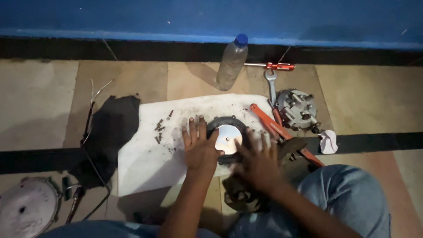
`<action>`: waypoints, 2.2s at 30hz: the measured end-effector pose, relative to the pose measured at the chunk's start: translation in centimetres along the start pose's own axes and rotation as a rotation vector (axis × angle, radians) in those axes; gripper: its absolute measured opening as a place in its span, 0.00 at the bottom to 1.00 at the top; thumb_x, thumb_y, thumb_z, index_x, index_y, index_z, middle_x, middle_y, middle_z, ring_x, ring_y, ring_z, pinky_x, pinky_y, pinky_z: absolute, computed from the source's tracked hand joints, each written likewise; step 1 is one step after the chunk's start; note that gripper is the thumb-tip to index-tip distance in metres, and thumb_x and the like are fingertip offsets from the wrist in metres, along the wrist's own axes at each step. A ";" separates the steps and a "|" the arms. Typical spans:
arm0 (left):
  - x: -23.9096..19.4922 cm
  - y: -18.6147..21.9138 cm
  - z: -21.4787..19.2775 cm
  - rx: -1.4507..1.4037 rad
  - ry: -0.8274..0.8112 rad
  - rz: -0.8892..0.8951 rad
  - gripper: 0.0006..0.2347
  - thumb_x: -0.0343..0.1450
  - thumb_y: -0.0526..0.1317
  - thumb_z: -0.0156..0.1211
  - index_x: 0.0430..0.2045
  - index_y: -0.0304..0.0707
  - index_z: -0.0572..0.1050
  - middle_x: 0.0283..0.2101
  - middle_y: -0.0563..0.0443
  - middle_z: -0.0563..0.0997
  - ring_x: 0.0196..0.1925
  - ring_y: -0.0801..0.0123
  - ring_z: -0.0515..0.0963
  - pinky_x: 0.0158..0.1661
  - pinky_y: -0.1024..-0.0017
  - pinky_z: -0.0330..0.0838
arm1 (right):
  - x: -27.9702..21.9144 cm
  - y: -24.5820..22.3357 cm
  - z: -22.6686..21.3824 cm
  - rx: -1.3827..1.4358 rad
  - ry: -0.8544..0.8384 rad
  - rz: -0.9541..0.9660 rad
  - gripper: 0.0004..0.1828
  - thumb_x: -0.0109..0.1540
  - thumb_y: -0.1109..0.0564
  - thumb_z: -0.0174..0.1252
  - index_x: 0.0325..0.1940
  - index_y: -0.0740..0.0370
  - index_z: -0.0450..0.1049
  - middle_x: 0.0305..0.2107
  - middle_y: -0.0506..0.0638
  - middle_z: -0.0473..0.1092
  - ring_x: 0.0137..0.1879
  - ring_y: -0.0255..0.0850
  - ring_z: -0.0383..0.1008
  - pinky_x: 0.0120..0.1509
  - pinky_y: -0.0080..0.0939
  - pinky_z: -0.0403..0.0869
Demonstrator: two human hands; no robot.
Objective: The person pours liquid from a plastic bottle onto a circular metal cover and wipes it with a cloth. They then handle a black rubber gasket, wiping it with the cloth and rubbing it with their hands. The person is sitting on the floor surrounded by tools and disassembled parts.
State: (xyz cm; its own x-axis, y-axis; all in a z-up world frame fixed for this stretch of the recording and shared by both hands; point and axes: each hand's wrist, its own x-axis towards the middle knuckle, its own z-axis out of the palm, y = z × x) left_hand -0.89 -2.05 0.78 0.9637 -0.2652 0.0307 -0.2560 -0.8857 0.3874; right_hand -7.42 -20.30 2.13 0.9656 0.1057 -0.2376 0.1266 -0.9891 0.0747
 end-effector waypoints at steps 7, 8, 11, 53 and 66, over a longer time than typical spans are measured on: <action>-0.1 0.3 -0.4 0.020 -0.066 -0.053 0.32 0.56 0.54 0.75 0.57 0.59 0.74 0.74 0.43 0.53 0.77 0.42 0.43 0.70 0.43 0.36 | -0.6 -0.3 -0.7 0.009 0.028 -0.007 0.44 0.60 0.23 0.50 0.78 0.29 0.50 0.76 0.55 0.35 0.79 0.65 0.34 0.76 0.73 0.42; -0.1 0.4 -0.3 0.021 -0.072 -0.060 0.32 0.56 0.54 0.75 0.57 0.59 0.74 0.75 0.44 0.54 0.78 0.43 0.43 0.71 0.44 0.36 | -0.7 -0.1 -0.7 -0.009 0.023 -0.055 0.46 0.59 0.22 0.50 0.79 0.31 0.50 0.78 0.55 0.35 0.79 0.65 0.35 0.75 0.73 0.43; 0.1 0.4 0.1 0.040 -0.059 -0.047 0.33 0.56 0.55 0.74 0.59 0.60 0.73 0.75 0.42 0.52 0.77 0.42 0.42 0.71 0.43 0.35 | -0.8 0.8 -0.1 0.018 0.076 -0.063 0.43 0.59 0.23 0.50 0.78 0.28 0.54 0.78 0.55 0.37 0.80 0.65 0.35 0.74 0.74 0.43; 0.7 -2.0 -2.3 -0.247 -0.153 -0.078 0.29 0.56 0.45 0.79 0.54 0.72 0.77 0.78 0.48 0.44 0.79 0.45 0.35 0.71 0.41 0.32 | 1.2 -1.5 -2.0 0.194 0.169 -0.327 0.43 0.55 0.32 0.61 0.74 0.34 0.60 0.76 0.57 0.39 0.79 0.68 0.36 0.72 0.78 0.44; 1.2 -1.6 -2.3 -0.221 -0.141 -0.106 0.32 0.52 0.45 0.80 0.54 0.70 0.79 0.77 0.48 0.44 0.79 0.46 0.35 0.71 0.42 0.34 | 0.9 -0.1 -1.5 0.157 0.105 -0.386 0.39 0.58 0.31 0.58 0.74 0.31 0.62 0.77 0.57 0.38 0.78 0.71 0.35 0.72 0.80 0.42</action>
State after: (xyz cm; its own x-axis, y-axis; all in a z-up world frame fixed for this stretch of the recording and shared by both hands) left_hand 0.87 -0.06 2.29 0.9602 -0.2397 -0.1436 -0.1167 -0.8110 0.5733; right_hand -6.21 -19.98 3.35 0.8732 0.4726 -0.1186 0.4546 -0.8778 -0.1509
